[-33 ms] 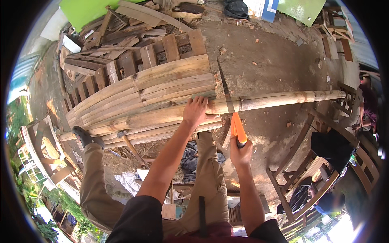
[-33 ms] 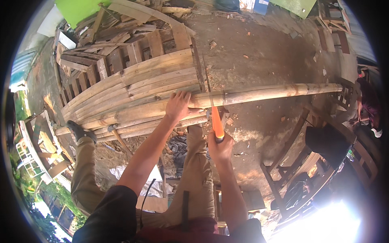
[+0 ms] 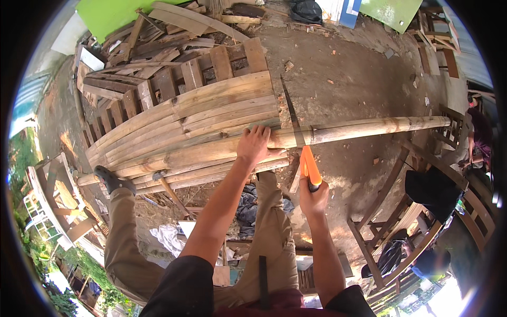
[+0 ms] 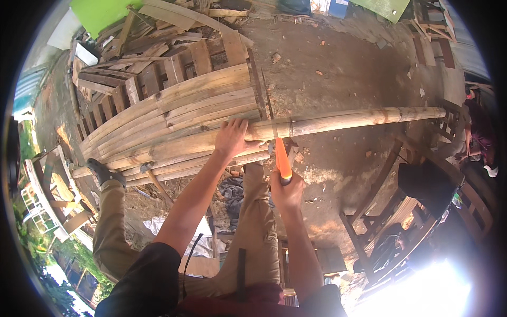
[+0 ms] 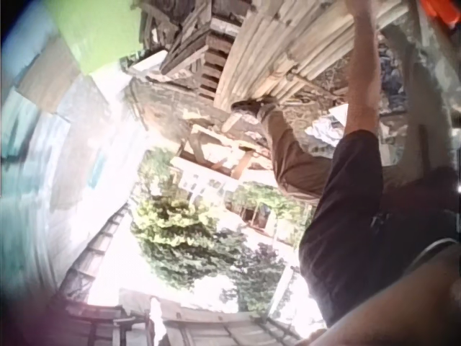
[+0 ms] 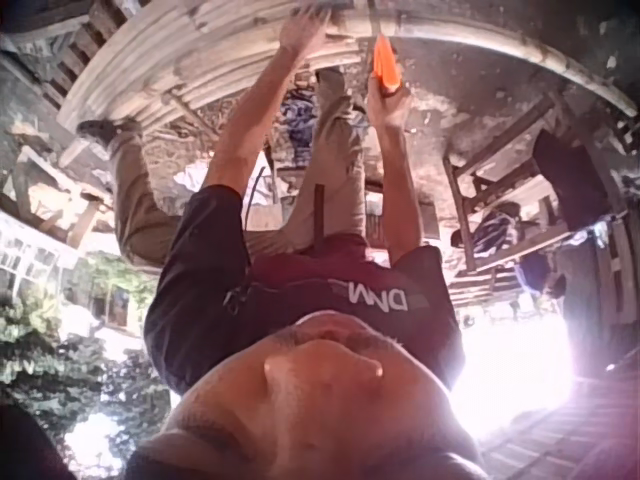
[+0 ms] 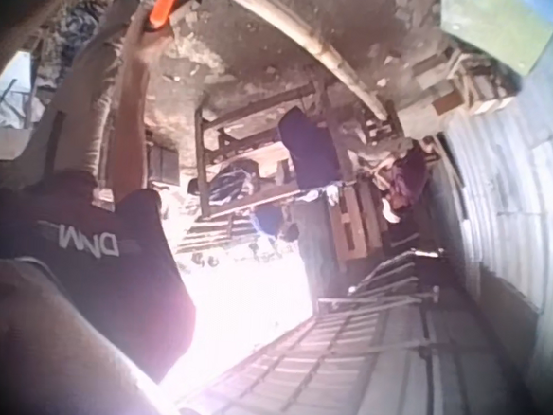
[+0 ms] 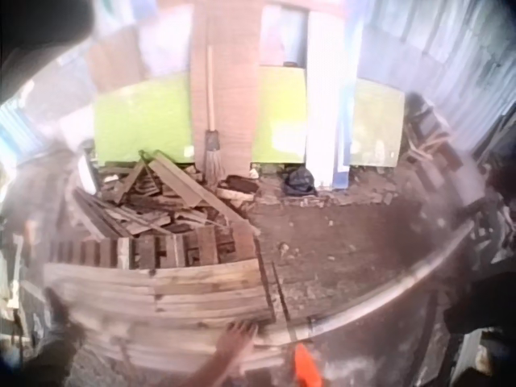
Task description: The person positions a long bamboo pole across a wooden workbench and uses a hand saw to cut it. The person holds the pole with one hand and saws with the other, creating sawdust as the cut progresses.
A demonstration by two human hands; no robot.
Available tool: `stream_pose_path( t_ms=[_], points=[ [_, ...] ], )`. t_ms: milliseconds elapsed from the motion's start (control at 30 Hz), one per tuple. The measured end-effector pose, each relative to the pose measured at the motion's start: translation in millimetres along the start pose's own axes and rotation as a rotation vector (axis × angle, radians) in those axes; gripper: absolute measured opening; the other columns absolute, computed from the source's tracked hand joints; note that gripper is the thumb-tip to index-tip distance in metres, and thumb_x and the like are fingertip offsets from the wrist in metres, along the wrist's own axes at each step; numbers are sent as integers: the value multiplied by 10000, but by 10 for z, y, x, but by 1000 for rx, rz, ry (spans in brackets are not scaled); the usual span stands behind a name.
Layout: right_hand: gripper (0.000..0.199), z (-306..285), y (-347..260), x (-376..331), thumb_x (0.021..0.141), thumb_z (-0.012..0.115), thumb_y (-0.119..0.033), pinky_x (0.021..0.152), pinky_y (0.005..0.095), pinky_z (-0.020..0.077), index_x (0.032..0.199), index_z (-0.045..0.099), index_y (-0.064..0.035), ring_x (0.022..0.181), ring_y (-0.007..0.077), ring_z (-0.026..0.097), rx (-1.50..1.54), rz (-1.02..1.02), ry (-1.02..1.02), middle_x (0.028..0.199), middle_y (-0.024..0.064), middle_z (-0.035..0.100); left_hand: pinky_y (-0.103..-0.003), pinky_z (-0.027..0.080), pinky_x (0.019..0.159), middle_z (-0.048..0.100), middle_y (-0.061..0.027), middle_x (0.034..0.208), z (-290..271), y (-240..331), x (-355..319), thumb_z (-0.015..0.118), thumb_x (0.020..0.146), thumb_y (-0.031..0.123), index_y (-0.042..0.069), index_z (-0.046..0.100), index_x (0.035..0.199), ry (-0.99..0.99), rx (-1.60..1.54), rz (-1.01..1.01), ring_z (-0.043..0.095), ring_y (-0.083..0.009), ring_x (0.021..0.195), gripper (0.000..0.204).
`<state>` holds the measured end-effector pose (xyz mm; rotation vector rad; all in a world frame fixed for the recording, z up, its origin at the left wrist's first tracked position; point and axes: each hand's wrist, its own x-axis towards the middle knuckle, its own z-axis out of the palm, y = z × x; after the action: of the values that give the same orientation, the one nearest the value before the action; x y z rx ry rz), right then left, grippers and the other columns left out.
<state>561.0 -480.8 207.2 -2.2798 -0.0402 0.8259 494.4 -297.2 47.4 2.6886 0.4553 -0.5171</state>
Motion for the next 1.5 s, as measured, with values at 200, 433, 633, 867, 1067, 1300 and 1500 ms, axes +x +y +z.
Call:
stream_pose_path(
  t_ms=[200,433,633,867,1067,1300,1500],
  points=[
    [215,14,-110,-120,905,655,-140,505,365,436,767,642,24,504,149,554,32,-22,28,572,102,595,-425,450,957,588,-98,1262,-139,65,51,616,772,802,54,621,1253,-105,-7,-27,569,-243,1170,890],
    [96,-624,381,-1296,858,649,-54,560,370,513,822,664,34,593,288,684,-139,-142,-69,665,160,641,-399,430,994,581,-88,1236,-68,-79,89,595,771,820,65,641,1243,-91,-41,-32,538,-230,1200,892],
    [201,-113,-138,-200,892,661,-103,509,349,448,750,615,32,554,106,490,-62,159,-48,578,88,543,-393,462,955,631,-101,1151,1,-106,148,645,728,810,25,684,1108,76,-74,28,599,-258,1088,873],
    [187,-507,-70,-901,886,628,-78,506,361,437,734,611,30,560,90,536,-37,37,-44,561,113,545,-381,461,922,631,-92,1105,-36,-134,179,666,713,805,33,694,1053,99,-93,2,602,-248,1066,844],
    [224,-155,-250,-202,911,640,-139,513,376,437,758,626,23,552,113,508,-9,220,-73,560,87,565,-375,454,922,635,-84,1062,60,-104,82,669,697,822,35,700,1032,172,-86,56,595,-237,1047,856],
    [277,-388,-263,-474,896,704,-155,490,354,433,720,643,50,531,130,567,-38,179,-79,557,103,585,-386,461,941,651,-97,1095,12,-42,84,713,665,795,28,697,1047,95,-133,-9,601,-246,1075,857],
    [319,190,-326,473,884,670,-220,522,396,471,717,640,50,525,210,643,-36,89,30,572,129,626,-410,479,920,663,-117,1097,-68,-98,196,795,623,727,0,689,1058,203,-144,-24,615,-277,1060,854]
  ],
)
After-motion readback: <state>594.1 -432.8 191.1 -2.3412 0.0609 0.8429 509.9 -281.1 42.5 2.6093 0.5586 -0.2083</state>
